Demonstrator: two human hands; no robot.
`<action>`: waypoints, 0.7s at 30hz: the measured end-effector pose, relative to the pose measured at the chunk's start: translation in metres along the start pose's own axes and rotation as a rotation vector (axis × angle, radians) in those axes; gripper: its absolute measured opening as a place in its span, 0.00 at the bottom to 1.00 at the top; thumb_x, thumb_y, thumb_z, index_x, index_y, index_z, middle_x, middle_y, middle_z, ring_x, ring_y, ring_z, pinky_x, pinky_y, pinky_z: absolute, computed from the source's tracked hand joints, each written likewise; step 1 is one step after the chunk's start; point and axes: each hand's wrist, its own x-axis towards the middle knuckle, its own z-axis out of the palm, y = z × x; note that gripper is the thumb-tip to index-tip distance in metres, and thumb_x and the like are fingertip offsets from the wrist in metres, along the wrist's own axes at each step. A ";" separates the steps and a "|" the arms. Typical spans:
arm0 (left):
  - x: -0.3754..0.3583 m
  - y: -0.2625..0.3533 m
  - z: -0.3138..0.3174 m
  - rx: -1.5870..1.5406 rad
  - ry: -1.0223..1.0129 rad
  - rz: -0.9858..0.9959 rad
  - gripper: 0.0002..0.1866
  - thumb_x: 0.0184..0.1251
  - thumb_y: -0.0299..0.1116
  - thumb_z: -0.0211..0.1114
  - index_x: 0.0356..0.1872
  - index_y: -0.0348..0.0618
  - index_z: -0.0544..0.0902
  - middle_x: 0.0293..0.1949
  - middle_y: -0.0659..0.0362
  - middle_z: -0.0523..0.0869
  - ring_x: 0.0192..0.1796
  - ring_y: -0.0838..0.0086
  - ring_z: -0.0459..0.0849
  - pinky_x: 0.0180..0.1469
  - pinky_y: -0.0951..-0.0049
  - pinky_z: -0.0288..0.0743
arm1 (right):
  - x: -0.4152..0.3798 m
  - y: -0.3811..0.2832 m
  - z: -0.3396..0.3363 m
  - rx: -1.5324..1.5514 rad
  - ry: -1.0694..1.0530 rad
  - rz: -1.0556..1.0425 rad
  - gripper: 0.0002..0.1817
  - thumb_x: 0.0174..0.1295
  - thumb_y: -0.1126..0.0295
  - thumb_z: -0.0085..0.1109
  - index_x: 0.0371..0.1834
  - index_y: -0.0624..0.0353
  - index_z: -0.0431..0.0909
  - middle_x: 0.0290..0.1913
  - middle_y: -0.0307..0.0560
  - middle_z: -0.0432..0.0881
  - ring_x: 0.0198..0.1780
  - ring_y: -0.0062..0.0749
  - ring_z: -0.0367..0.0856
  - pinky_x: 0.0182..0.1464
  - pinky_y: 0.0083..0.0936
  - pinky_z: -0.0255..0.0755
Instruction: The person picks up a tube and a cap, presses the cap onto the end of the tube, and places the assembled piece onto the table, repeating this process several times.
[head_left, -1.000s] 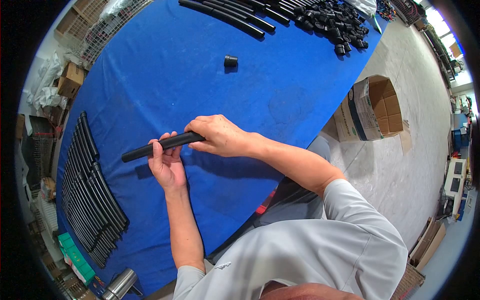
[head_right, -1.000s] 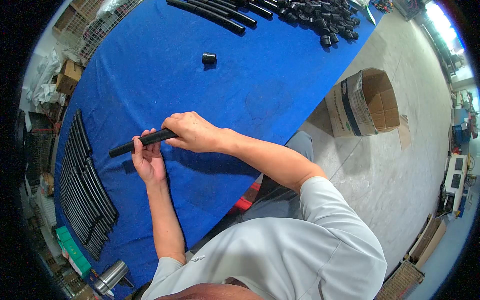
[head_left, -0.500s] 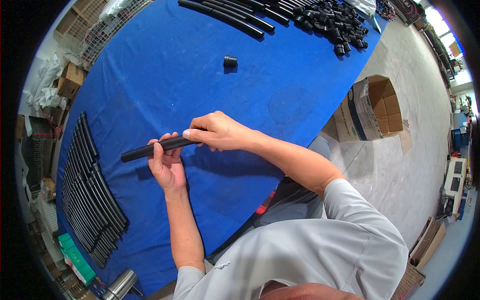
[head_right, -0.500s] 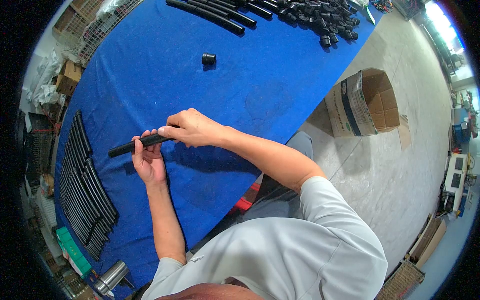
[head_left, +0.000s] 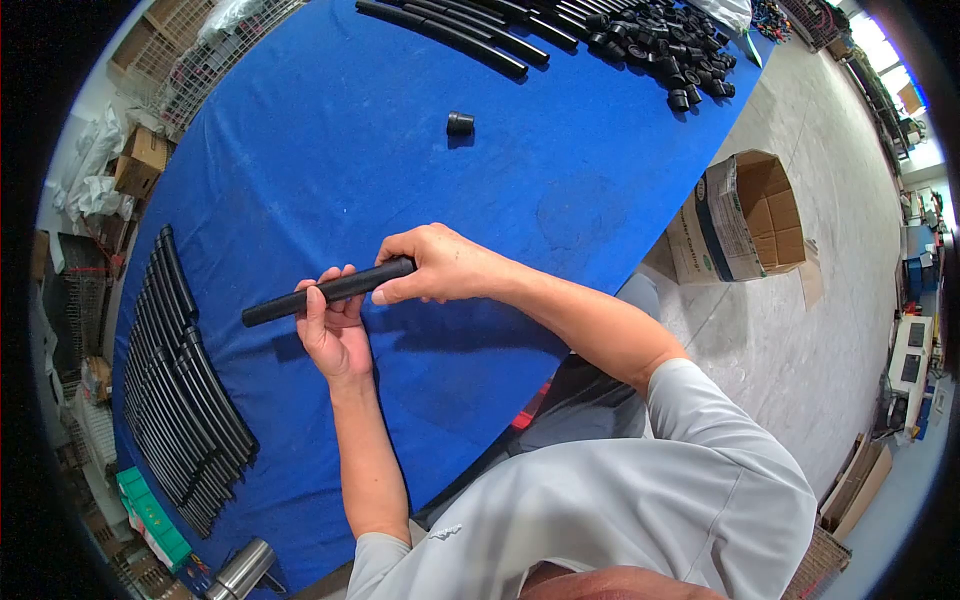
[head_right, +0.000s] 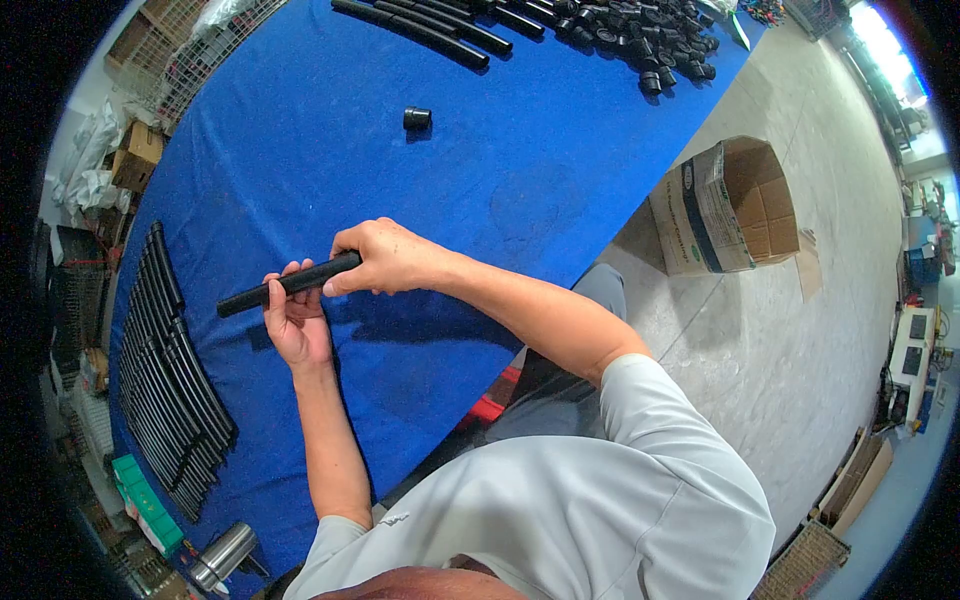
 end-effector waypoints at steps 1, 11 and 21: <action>0.000 0.000 0.000 -0.005 -0.002 -0.001 0.08 0.79 0.32 0.60 0.52 0.43 0.80 0.50 0.44 0.89 0.55 0.53 0.89 0.53 0.57 0.91 | -0.001 0.000 0.001 -0.003 0.000 -0.016 0.22 0.63 0.56 0.72 0.44 0.67 0.84 0.23 0.41 0.80 0.22 0.23 0.82 0.23 0.22 0.75; -0.002 -0.001 0.000 0.008 0.026 0.021 0.07 0.79 0.32 0.61 0.51 0.45 0.81 0.50 0.46 0.89 0.55 0.55 0.89 0.54 0.57 0.91 | -0.001 0.001 0.010 0.069 0.042 -0.029 0.18 0.64 0.62 0.70 0.46 0.67 0.82 0.24 0.41 0.81 0.24 0.23 0.82 0.25 0.23 0.77; -0.002 -0.001 0.002 -0.015 0.042 0.015 0.07 0.78 0.32 0.61 0.50 0.44 0.81 0.49 0.46 0.89 0.55 0.56 0.90 0.53 0.58 0.91 | 0.006 0.009 0.014 -0.251 0.281 -0.460 0.19 0.60 0.61 0.71 0.43 0.68 0.82 0.24 0.51 0.85 0.26 0.43 0.87 0.30 0.36 0.80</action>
